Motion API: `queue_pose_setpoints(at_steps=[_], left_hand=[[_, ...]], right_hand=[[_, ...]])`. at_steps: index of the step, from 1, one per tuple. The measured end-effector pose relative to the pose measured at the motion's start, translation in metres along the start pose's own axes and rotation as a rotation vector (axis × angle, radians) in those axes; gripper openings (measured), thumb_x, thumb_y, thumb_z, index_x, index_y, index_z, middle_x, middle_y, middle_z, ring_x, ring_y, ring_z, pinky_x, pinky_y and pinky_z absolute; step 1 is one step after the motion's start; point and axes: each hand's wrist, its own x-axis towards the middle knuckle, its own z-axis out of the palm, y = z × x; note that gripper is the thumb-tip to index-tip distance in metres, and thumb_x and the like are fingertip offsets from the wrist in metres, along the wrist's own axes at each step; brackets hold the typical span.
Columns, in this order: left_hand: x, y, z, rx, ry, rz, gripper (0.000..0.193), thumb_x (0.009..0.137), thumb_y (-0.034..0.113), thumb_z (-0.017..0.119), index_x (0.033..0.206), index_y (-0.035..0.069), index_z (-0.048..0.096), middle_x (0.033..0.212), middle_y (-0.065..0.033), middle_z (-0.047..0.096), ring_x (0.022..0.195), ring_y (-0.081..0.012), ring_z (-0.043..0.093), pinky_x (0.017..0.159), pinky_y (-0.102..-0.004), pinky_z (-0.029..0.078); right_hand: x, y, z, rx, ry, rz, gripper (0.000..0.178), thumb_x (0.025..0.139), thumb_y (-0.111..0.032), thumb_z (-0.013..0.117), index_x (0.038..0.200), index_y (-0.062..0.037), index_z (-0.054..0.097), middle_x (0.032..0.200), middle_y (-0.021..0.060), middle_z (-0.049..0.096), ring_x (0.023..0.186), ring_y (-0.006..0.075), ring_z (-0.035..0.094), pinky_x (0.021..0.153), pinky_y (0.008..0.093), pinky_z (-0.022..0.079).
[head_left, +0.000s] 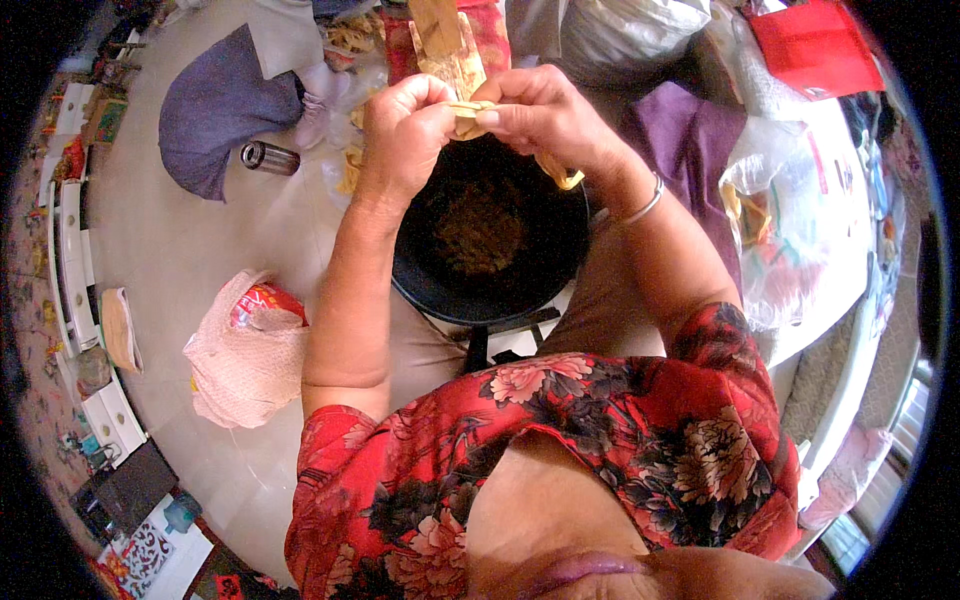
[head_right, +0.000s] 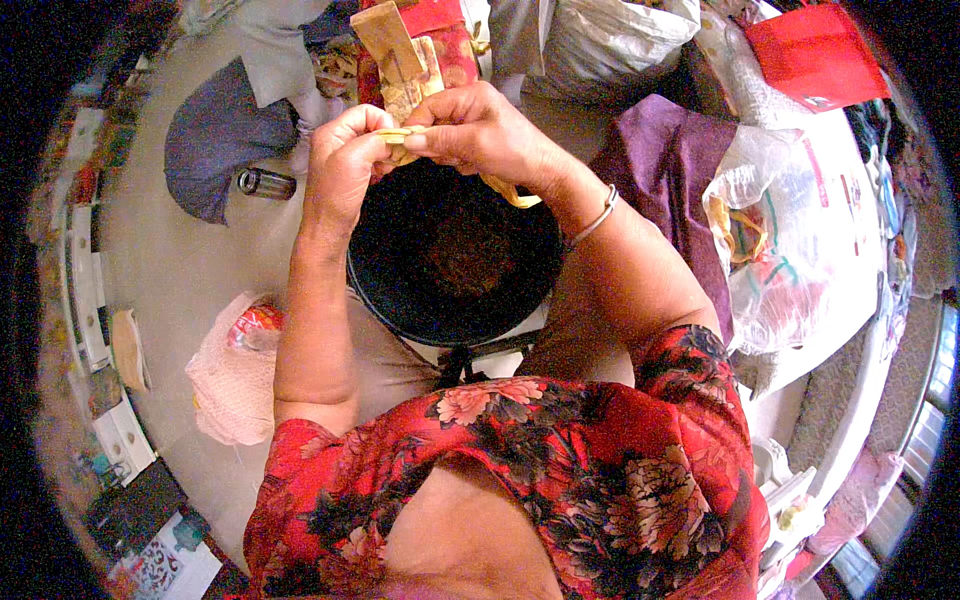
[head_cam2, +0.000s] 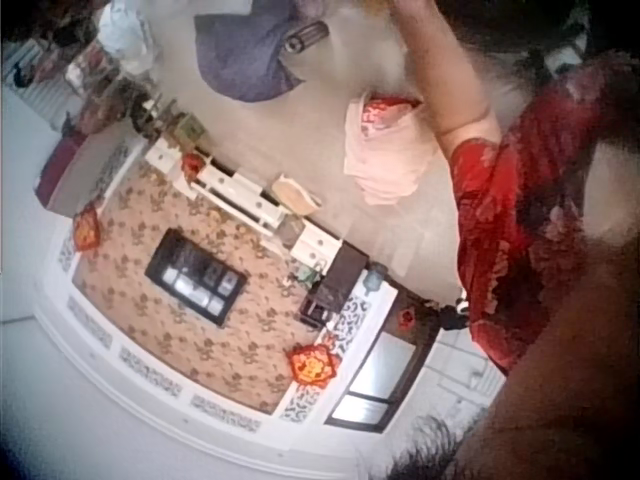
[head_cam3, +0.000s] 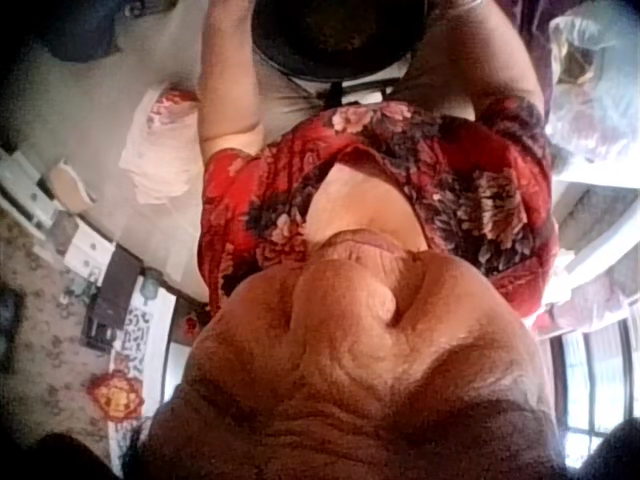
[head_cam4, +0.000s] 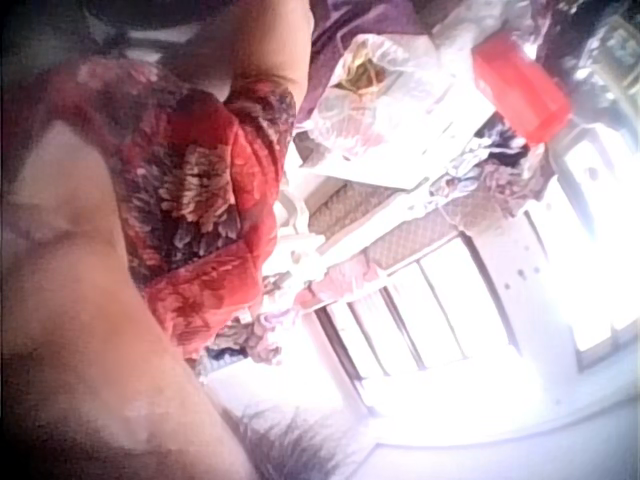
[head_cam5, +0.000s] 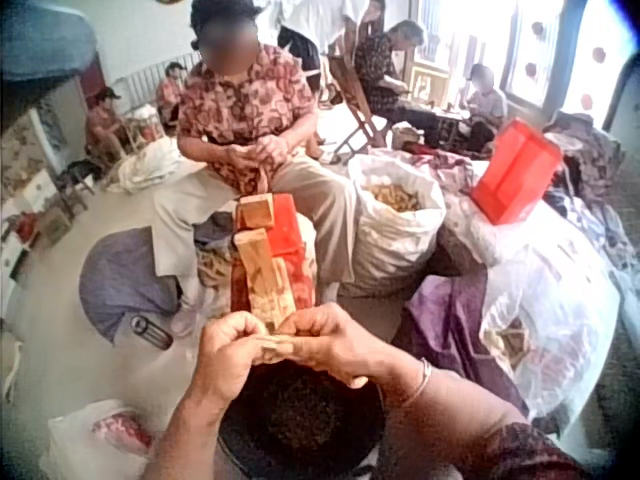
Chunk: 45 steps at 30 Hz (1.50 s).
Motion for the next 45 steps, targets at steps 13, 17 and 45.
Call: queue_pose_setpoints(at_steps=[13, 17, 45], left_hand=[[-0.005, 0.012, -0.007, 0.657, -0.039, 0.497, 0.019, 0.074, 0.018, 0.064, 0.072, 0.001, 0.057, 0.056, -0.0051, 0.054, 0.049, -0.0113, 0.05, 0.046, -0.0252, 0.04], [-0.005, 0.009, -0.006, 0.136, -0.173, 0.081, 0.028, 0.079, 0.021, 0.057, 0.057, 0.005, 0.05, 0.048, 0.0002, 0.046, 0.039, -0.0077, 0.041, 0.037, -0.021, 0.033], [0.02, 0.001, -0.021, 0.818, -0.198, 0.171, 0.02, 0.081, 0.026, 0.053, 0.088, 0.008, 0.056, 0.076, -0.0192, 0.059, 0.074, -0.0385, 0.056, 0.062, -0.045, 0.043]], right_hand=[[0.005, 0.003, 0.002, 0.145, 0.064, 0.16, 0.017, 0.086, -0.021, 0.052, 0.092, -0.0054, 0.059, 0.057, -0.0065, 0.036, 0.048, 0.0027, 0.03, 0.041, 0.0172, 0.022], [0.005, 0.001, 0.006, 0.061, 0.156, 0.099, 0.021, 0.085, -0.028, 0.052, 0.084, -0.0077, 0.057, 0.058, -0.0058, 0.04, 0.048, 0.0027, 0.034, 0.04, 0.0177, 0.026], [0.026, 0.009, -0.033, -0.706, 0.227, -0.06, 0.018, 0.077, -0.019, 0.059, 0.075, -0.0004, 0.06, 0.059, 0.0082, 0.055, 0.055, 0.0141, 0.055, 0.054, 0.0324, 0.045]])
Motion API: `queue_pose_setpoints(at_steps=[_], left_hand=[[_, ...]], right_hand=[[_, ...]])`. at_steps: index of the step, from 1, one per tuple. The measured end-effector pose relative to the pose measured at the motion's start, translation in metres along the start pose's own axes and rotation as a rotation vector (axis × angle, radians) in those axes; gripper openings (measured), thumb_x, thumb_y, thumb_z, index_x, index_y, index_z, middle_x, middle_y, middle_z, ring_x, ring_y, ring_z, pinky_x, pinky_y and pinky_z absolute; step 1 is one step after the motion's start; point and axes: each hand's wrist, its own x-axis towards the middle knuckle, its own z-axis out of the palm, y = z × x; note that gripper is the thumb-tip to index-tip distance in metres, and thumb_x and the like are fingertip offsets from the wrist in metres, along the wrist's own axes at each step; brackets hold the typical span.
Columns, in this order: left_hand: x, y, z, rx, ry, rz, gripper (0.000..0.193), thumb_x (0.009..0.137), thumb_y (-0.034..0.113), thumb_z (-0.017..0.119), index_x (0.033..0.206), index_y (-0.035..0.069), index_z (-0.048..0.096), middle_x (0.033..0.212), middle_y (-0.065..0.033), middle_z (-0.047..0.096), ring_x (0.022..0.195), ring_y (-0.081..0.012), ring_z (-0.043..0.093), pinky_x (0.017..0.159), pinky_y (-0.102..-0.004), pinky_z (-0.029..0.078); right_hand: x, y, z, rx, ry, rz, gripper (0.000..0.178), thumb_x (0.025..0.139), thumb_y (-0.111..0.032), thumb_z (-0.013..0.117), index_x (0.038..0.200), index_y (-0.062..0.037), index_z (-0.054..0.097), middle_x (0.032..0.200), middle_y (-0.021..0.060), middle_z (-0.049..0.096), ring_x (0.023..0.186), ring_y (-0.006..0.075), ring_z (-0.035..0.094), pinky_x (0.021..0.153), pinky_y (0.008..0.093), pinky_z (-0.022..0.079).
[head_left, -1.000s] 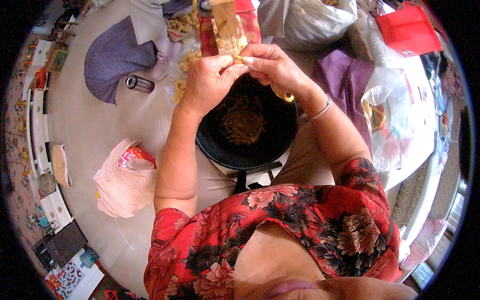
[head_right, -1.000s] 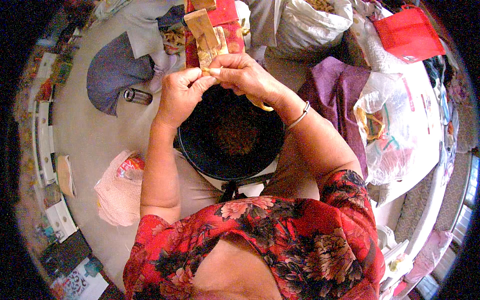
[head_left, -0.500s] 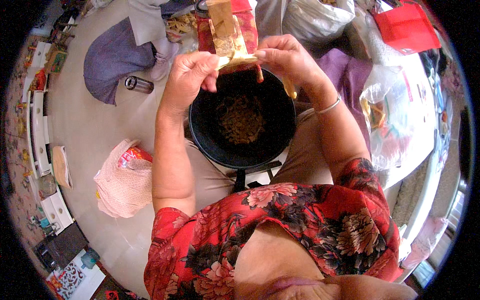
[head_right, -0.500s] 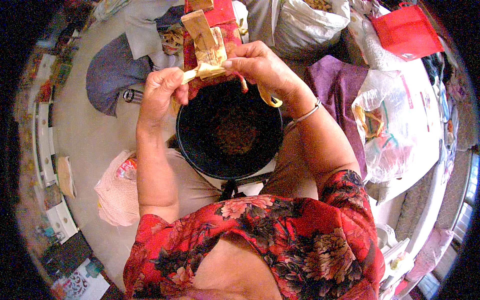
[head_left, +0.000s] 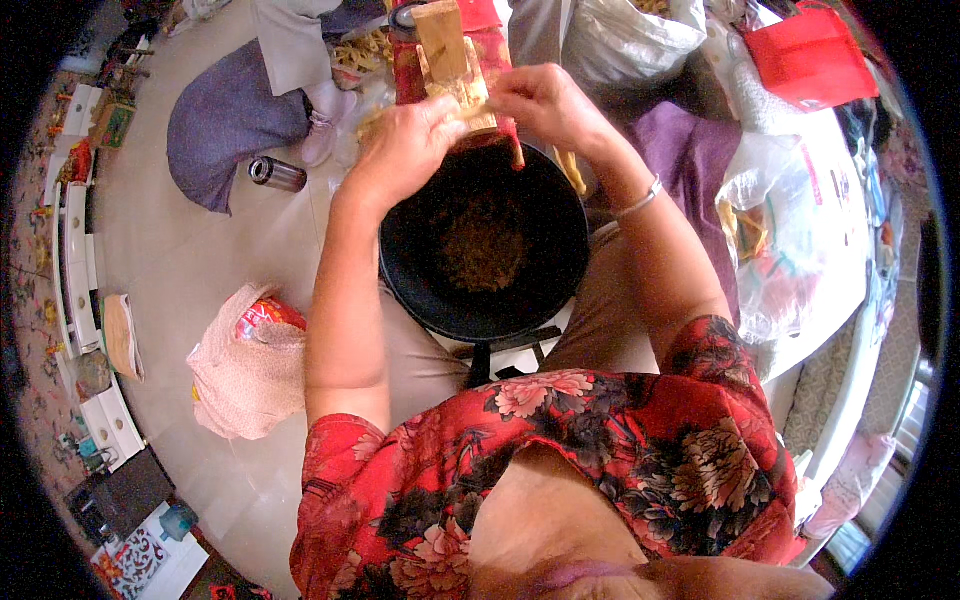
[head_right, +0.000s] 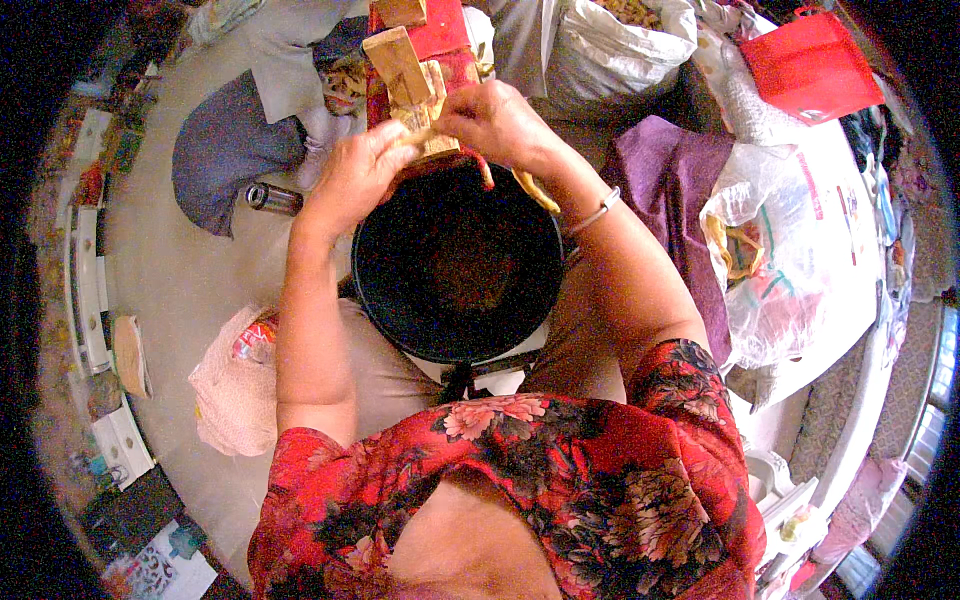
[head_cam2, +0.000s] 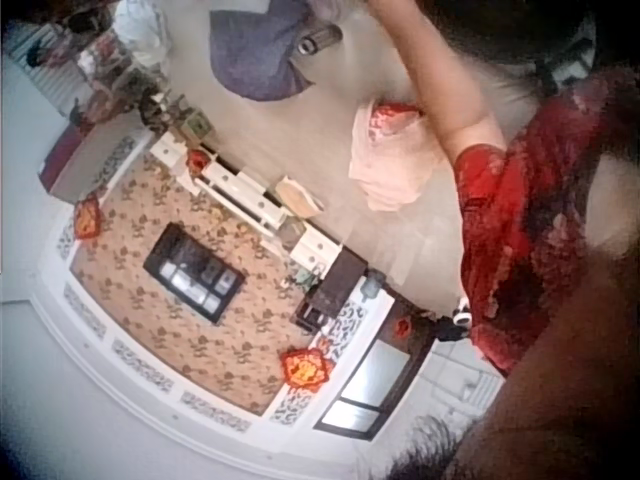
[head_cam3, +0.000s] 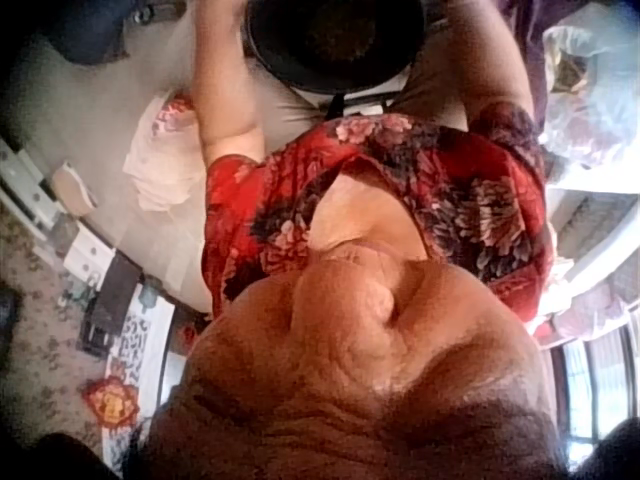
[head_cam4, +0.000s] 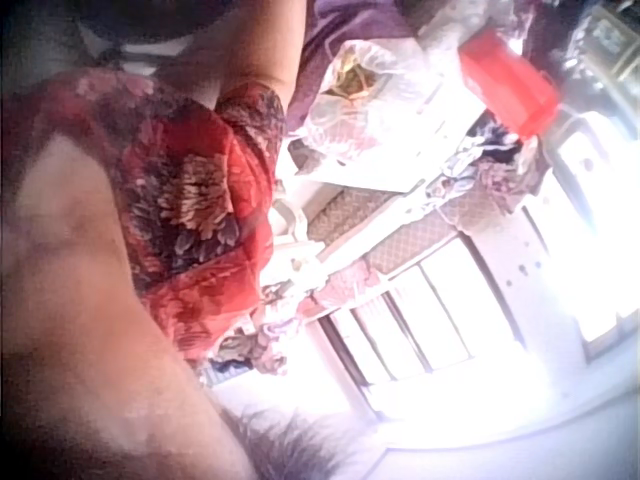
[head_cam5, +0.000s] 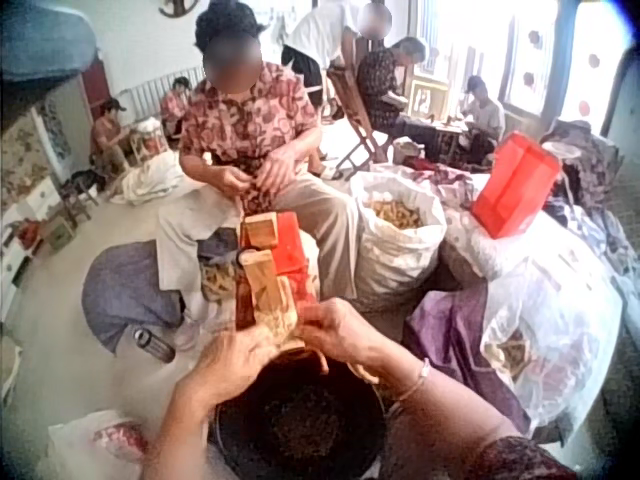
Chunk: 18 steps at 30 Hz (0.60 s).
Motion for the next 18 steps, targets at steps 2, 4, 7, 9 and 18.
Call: queue_pose_setpoints(at_steps=[2, 4, 7, 9, 18], left_hand=[[0.011, -0.003, 0.001, 0.104, 0.163, -0.093, 0.018, 0.079, 0.028, 0.055, 0.088, 0.013, 0.057, 0.075, -0.0166, 0.06, 0.074, -0.0374, 0.057, 0.061, -0.0449, 0.044], [0.022, -0.01, 0.002, 0.106, 0.292, -0.079, 0.019, 0.078, 0.03, 0.055, 0.088, 0.014, 0.058, 0.075, -0.0157, 0.06, 0.074, -0.0367, 0.057, 0.061, -0.0448, 0.044], [0.032, -0.023, 0.006, 0.098, 0.413, -0.08, 0.021, 0.077, 0.032, 0.056, 0.089, 0.014, 0.059, 0.074, -0.0151, 0.061, 0.073, -0.0354, 0.058, 0.061, -0.044, 0.045], [0.038, -0.032, 0.01, 0.09, 0.454, -0.094, 0.021, 0.077, 0.032, 0.056, 0.089, 0.015, 0.059, 0.075, -0.0151, 0.061, 0.073, -0.0353, 0.058, 0.061, -0.0435, 0.046], [0.011, -0.006, 0.0, 0.273, 0.067, -0.299, 0.03, 0.078, 0.041, 0.052, 0.085, 0.014, 0.064, 0.077, -0.0154, 0.062, 0.076, -0.0343, 0.059, 0.065, -0.0426, 0.046]], right_hand=[[0.015, 0.003, -0.003, -0.187, 0.107, -0.062, 0.023, 0.075, -0.025, 0.059, 0.078, -0.0017, 0.061, 0.064, 0.0166, 0.058, 0.059, 0.0244, 0.059, 0.058, 0.0357, 0.047], [0.023, 0.005, 0.002, -0.206, 0.208, -0.041, 0.022, 0.075, -0.024, 0.059, 0.078, -0.0024, 0.062, 0.067, 0.0169, 0.059, 0.062, 0.0279, 0.06, 0.059, 0.0356, 0.047], [0.031, 0.0, 0.013, -0.21, 0.373, -0.042, 0.021, 0.074, -0.024, 0.06, 0.078, -0.0042, 0.063, 0.07, 0.0163, 0.061, 0.067, 0.03, 0.061, 0.061, 0.0359, 0.048], [0.039, 0.006, 0.021, -0.203, 0.484, -0.123, 0.021, 0.073, -0.025, 0.06, 0.078, -0.0046, 0.063, 0.071, 0.016, 0.061, 0.069, 0.0301, 0.061, 0.063, 0.0366, 0.048], [0.03, 0.004, 0.015, -0.424, 0.294, 0.093, 0.023, 0.075, -0.027, 0.059, 0.078, -0.0047, 0.063, 0.071, 0.017, 0.061, 0.066, 0.0294, 0.061, 0.06, 0.0394, 0.048]])
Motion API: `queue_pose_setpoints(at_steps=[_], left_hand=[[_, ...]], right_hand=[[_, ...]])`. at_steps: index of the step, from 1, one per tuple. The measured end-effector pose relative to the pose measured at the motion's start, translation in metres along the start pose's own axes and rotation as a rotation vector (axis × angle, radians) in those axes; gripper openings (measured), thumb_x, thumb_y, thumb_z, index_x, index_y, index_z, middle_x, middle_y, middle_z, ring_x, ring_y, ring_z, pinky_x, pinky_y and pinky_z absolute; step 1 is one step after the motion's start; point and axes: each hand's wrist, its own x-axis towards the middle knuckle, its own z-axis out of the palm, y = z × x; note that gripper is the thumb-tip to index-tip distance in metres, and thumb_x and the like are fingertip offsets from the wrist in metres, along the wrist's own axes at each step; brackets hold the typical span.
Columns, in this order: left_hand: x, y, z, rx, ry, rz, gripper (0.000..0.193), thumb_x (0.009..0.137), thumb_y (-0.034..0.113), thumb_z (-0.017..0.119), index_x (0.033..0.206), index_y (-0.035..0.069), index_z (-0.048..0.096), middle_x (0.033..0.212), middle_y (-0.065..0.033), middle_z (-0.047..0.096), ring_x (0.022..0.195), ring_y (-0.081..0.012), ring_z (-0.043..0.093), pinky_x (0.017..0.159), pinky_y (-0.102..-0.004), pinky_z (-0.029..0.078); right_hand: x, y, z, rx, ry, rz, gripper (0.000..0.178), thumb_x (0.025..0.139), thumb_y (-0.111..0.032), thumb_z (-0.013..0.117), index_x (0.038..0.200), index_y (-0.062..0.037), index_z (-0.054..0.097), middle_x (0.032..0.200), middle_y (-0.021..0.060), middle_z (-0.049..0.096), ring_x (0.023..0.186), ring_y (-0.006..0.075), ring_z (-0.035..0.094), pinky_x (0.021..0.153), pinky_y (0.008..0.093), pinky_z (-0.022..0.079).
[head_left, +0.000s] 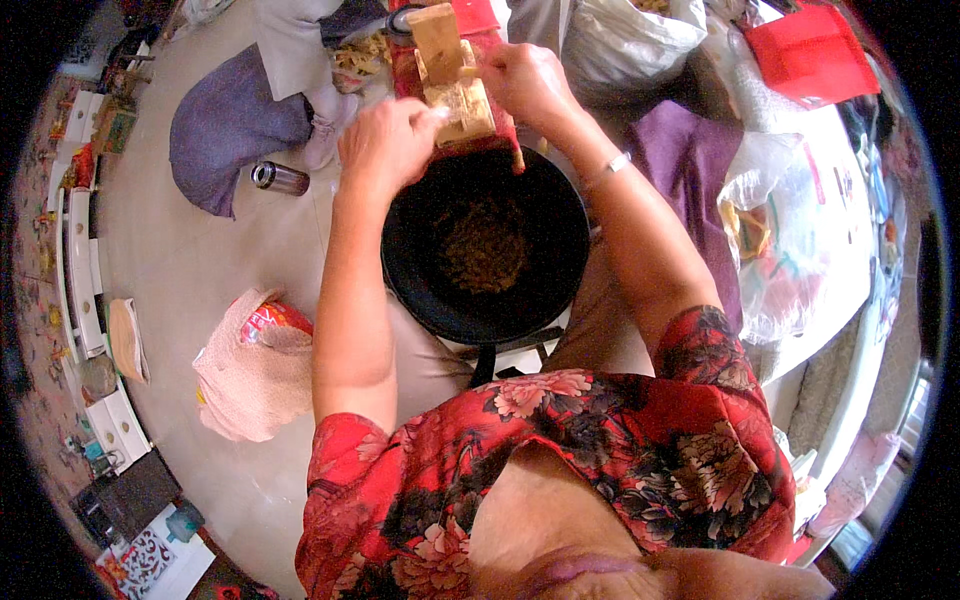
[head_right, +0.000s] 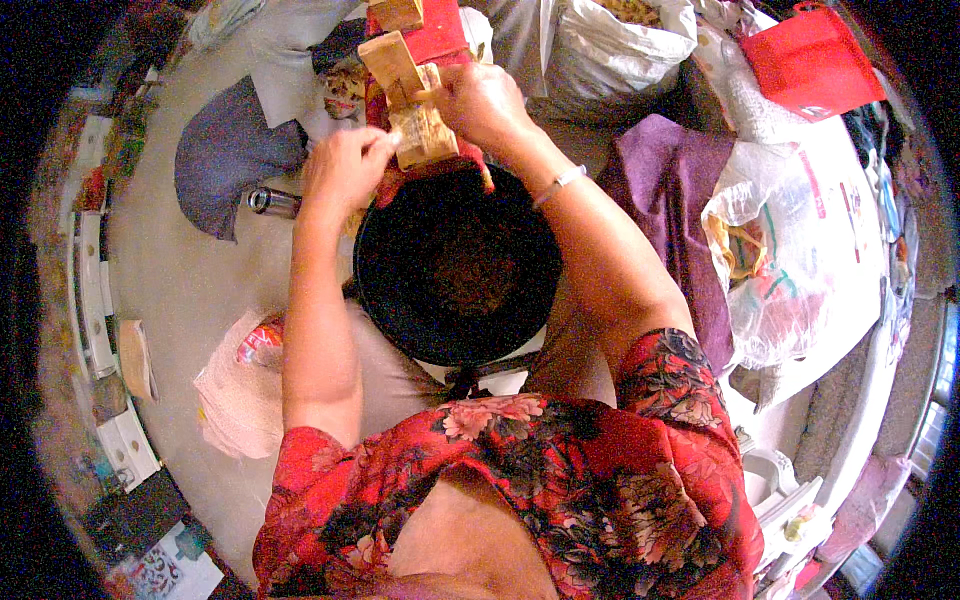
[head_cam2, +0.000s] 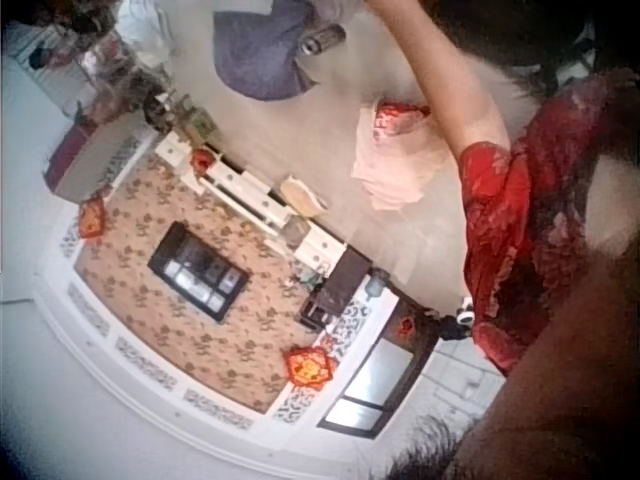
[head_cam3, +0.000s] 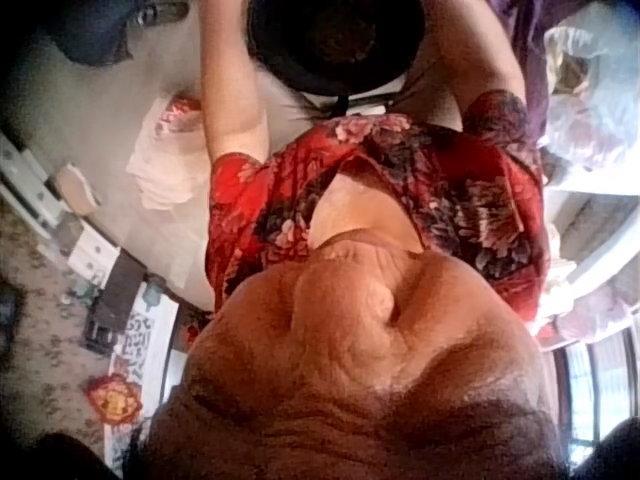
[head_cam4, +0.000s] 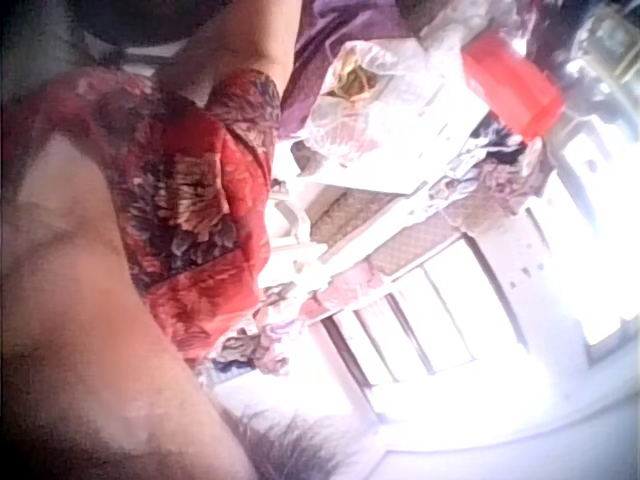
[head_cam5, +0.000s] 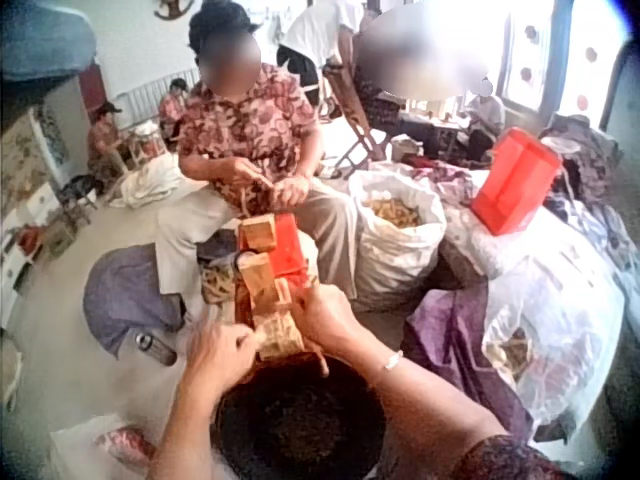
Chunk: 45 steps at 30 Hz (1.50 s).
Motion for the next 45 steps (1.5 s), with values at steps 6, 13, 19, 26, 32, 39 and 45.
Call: queue_pose_setpoints(at_steps=[6, 13, 19, 26, 32, 39, 45], left_hand=[[-0.031, 0.036, 0.026, -1.247, 0.071, 0.023, 0.038, 0.092, 0.032, 0.036, 0.099, 0.002, 0.057, 0.073, -0.0039, 0.058, 0.057, -0.0122, 0.05, 0.057, -0.0249, 0.044], [-0.017, 0.001, -0.011, -2.292, 0.263, -0.036, 0.031, 0.091, 0.036, 0.036, 0.075, 0.011, 0.046, 0.057, 0.0014, 0.038, 0.049, -0.01, 0.035, 0.043, -0.0242, 0.031], [-0.023, 0.004, -0.027, -1.373, 0.919, 0.101, 0.029, 0.091, 0.027, 0.038, 0.076, 0.006, 0.05, 0.057, 0.0019, 0.04, 0.046, -0.0093, 0.035, 0.044, -0.0237, 0.033], [-0.039, 0.037, 0.022, -0.76, 0.633, 0.475, 0.03, 0.088, 0.016, 0.039, 0.101, -0.002, 0.059, 0.104, -0.0168, 0.058, 0.104, -0.026, 0.052, 0.09, -0.0341, 0.038], [-0.027, 0.019, 0.03, -1.006, 0.298, 0.119, 0.032, 0.064, 0.002, 0.044, 0.091, -0.004, 0.06, 0.108, -0.019, 0.053, 0.1, -0.0262, 0.052, 0.088, -0.0315, 0.039], [-0.032, 0.025, 0.008, -0.556, 0.584, 0.532, 0.008, 0.062, 0.0, 0.046, 0.069, -0.001, 0.05, 0.09, -0.0167, 0.056, 0.076, -0.0299, 0.056, 0.067, -0.034, 0.045], [-0.04, 0.021, 0.008, -0.591, 0.449, 0.4, 0.005, 0.07, 0.002, 0.046, 0.067, 0.003, 0.049, 0.058, -0.0072, 0.051, 0.053, -0.0151, 0.05, 0.051, -0.0297, 0.041]], right_hand=[[-0.043, -0.033, 0.0, 1.487, -0.731, 0.514, 0.03, 0.09, -0.029, 0.039, 0.077, -0.0052, 0.052, 0.054, 0.0017, 0.048, 0.037, 0.0095, 0.041, 0.033, 0.0225, 0.036], [-0.058, -0.047, -0.001, 1.061, -0.682, 0.152, 0.029, 0.09, -0.028, 0.044, 0.082, -0.0028, 0.055, 0.056, -0.0033, 0.039, 0.047, 0.0072, 0.036, 0.039, 0.0209, 0.031], [-0.063, -0.048, -0.007, 1.603, -0.777, 0.298, 0.024, 0.09, -0.024, 0.045, 0.089, -0.0022, 0.055, 0.058, -0.0036, 0.041, 0.047, 0.0045, 0.037, 0.038, 0.0185, 0.03], [-0.068, -0.051, 0.004, 0.65, -0.004, -0.248, 0.016, 0.078, -0.01, 0.057, 0.089, 0.0014, 0.054, 0.066, 0.0072, 0.054, 0.06, 0.0139, 0.051, 0.055, 0.0295, 0.043], [-0.065, -0.046, 0.003, 0.89, -0.164, -0.032, 0.024, 0.088, -0.022, 0.047, 0.084, -0.0001, 0.056, 0.064, 0.0042, 0.055, 0.058, 0.0124, 0.051, 0.051, 0.0267, 0.042], [-0.054, -0.026, -0.012, 1.595, -0.922, 0.51, 0.027, 0.086, -0.03, 0.043, 0.067, -0.0114, 0.044, 0.049, -0.006, 0.028, 0.037, 0.0068, 0.025, 0.034, 0.0226, 0.019], [-0.054, -0.032, -0.019, 1.254, -0.66, 0.4, 0.013, 0.078, -0.019, 0.058, 0.075, -0.0078, 0.053, 0.053, -0.0057, 0.037, 0.041, 0.0051, 0.03, 0.036, 0.0202, 0.023]])
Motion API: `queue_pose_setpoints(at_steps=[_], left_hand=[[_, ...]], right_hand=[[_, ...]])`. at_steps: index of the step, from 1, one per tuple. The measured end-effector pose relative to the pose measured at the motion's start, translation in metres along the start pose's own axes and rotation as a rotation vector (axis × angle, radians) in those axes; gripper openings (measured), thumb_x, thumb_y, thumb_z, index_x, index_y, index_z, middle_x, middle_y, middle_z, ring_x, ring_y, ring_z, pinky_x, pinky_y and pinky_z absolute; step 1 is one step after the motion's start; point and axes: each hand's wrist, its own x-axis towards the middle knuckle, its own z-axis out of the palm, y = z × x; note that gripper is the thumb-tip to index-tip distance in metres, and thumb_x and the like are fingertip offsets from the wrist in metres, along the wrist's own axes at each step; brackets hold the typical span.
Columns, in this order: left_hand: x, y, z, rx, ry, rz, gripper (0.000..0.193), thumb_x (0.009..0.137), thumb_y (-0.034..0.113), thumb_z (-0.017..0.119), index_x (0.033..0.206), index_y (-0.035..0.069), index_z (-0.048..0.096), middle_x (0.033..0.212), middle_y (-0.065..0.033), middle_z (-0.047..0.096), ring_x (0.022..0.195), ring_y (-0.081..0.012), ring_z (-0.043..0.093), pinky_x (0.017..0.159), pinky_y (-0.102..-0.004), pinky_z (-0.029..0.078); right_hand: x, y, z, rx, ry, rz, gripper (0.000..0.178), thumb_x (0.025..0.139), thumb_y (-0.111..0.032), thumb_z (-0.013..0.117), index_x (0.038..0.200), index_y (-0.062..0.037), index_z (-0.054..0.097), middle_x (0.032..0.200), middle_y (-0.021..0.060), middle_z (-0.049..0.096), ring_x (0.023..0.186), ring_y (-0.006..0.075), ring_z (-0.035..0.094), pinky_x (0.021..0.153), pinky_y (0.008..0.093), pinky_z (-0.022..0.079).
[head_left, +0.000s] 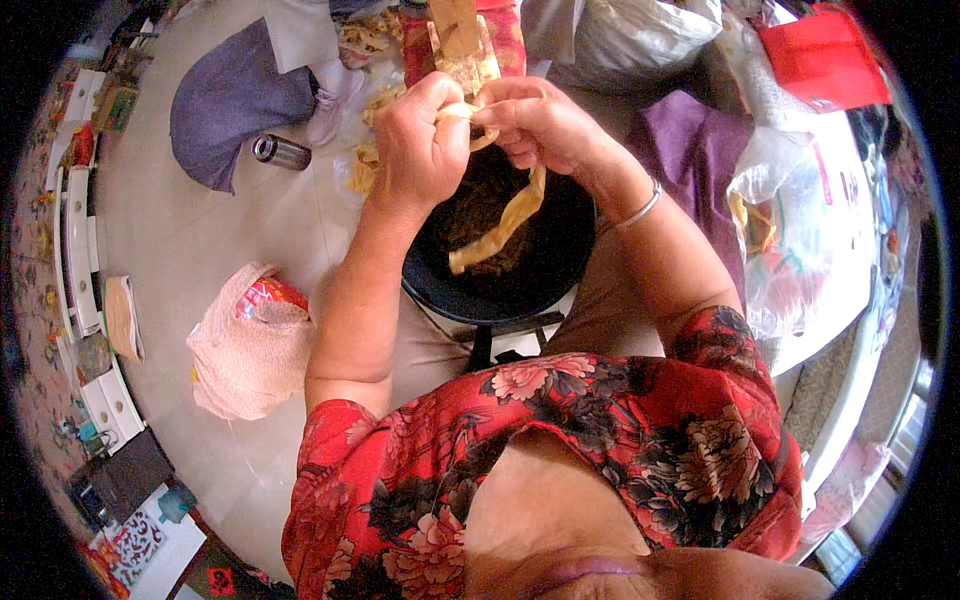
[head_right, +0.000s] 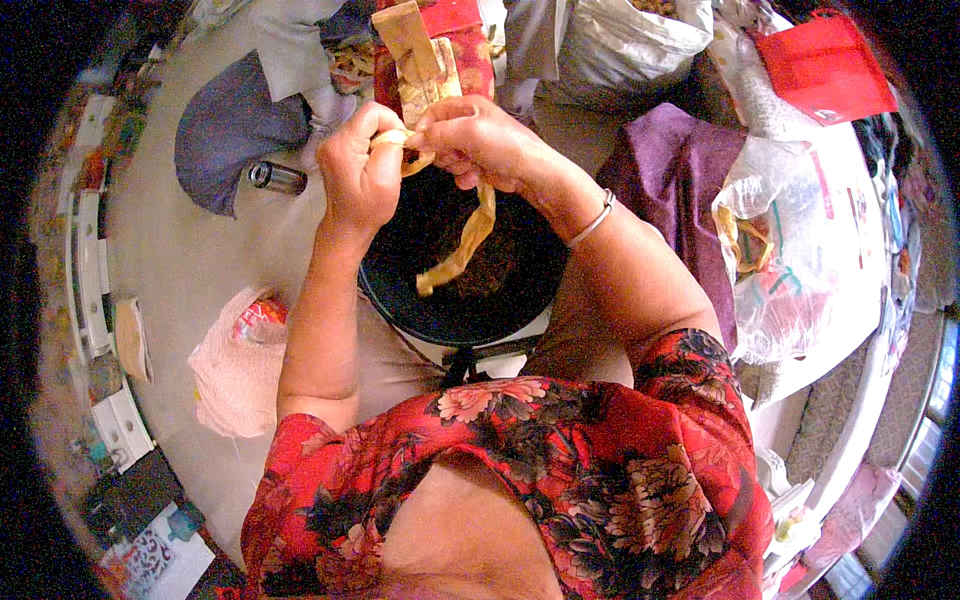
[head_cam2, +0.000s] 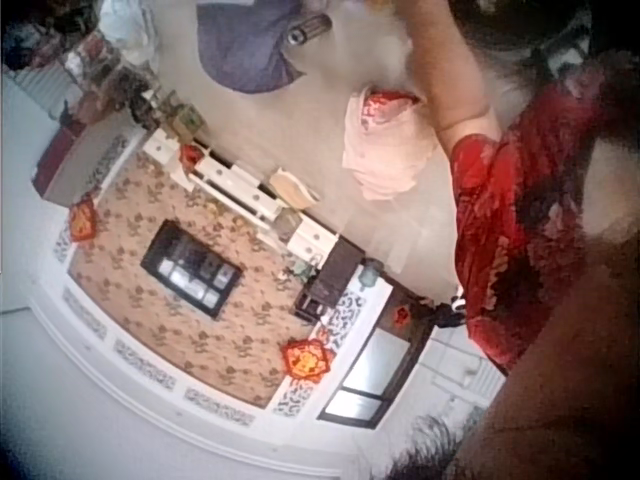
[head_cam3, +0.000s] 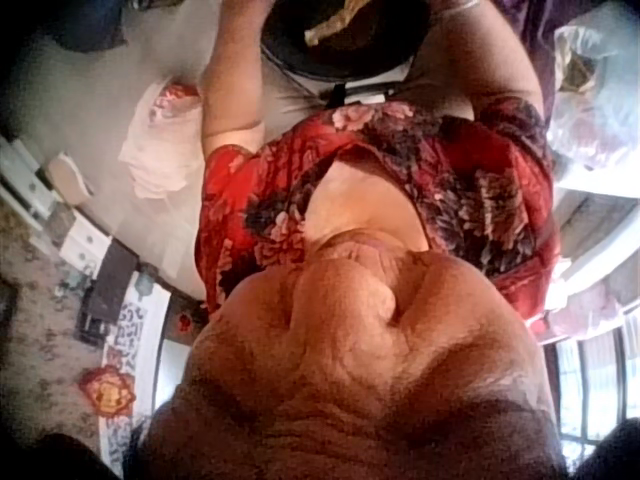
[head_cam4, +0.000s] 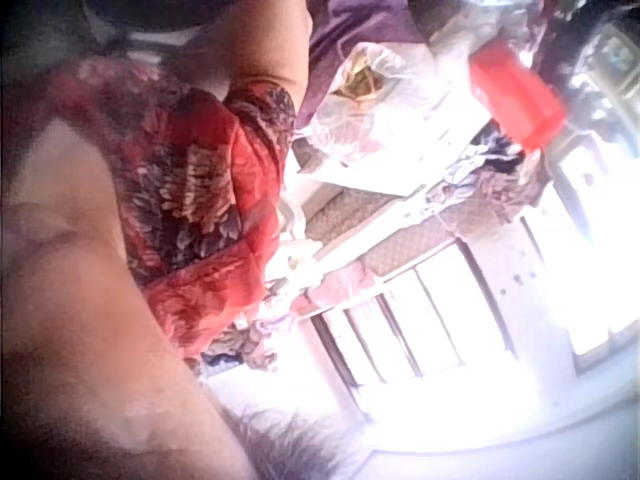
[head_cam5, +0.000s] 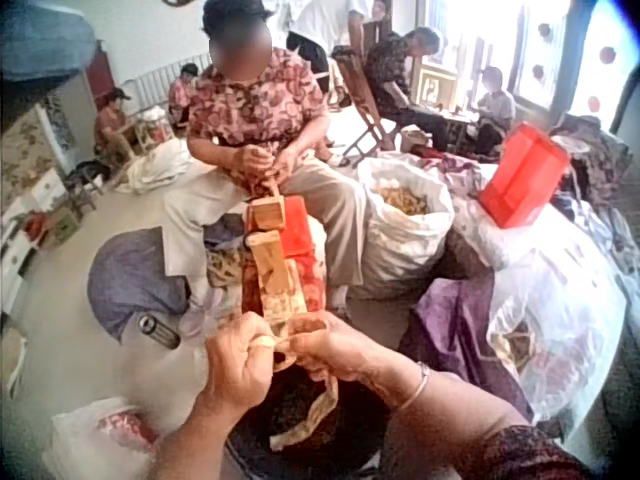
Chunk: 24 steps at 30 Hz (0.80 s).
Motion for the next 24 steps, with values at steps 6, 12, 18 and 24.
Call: queue_pose_setpoints(at_steps=[6, 12, 18, 24], left_hand=[[0.002, -0.004, -0.012, -0.327, -0.234, -0.487, 0.008, 0.069, 0.007, 0.049, 0.063, 0.003, 0.052, 0.057, 0.0021, 0.049, 0.053, -0.0045, 0.043, 0.046, -0.0215, 0.034], [0.002, -0.008, -0.009, -0.231, -0.124, -0.43, 0.006, 0.067, 0.005, 0.057, 0.064, 0.001, 0.053, 0.056, -0.0037, 0.054, 0.052, -0.0086, 0.048, 0.049, -0.0261, 0.04], [0.005, -0.002, -0.011, 0.093, -0.144, 0.02, 0.005, 0.074, 0.006, 0.057, 0.076, 0.002, 0.056, 0.062, -0.005, 0.055, 0.056, -0.0106, 0.053, 0.051, -0.0266, 0.042], [0.003, 0.003, -0.024, -0.105, -0.386, -0.159, 0.02, 0.077, 0.019, 0.06, 0.07, 0.001, 0.057, 0.057, -0.0028, 0.051, 0.05, -0.0101, 0.047, 0.047, -0.025, 0.038]], right_hand=[[-0.007, -0.005, 0.001, -0.205, 0.011, -0.057, 0.012, 0.077, -0.017, 0.062, 0.082, -0.0061, 0.058, 0.055, -0.0048, 0.043, 0.041, 0.0039, 0.033, 0.035, 0.0182, 0.025], [0.0, 0.004, -0.015, 0.334, -0.354, 0.013, 0.007, 0.078, -0.009, 0.057, 0.084, -0.0054, 0.059, 0.051, -0.0075, 0.036, 0.04, 0.003, 0.03, 0.035, 0.0172, 0.021], [0.0, 0.002, -0.014, 0.303, -0.182, -0.09, 0.011, 0.079, -0.008, 0.057, 0.089, -0.0035, 0.059, 0.053, -0.0057, 0.04, 0.039, 0.0041, 0.03, 0.036, 0.0194, 0.024], [0.0, 0.002, -0.016, 0.174, -0.154, -0.105, 0.009, 0.079, -0.008, 0.056, 0.087, -0.0027, 0.058, 0.054, -0.0049, 0.042, 0.04, 0.0033, 0.031, 0.035, 0.0181, 0.022]])
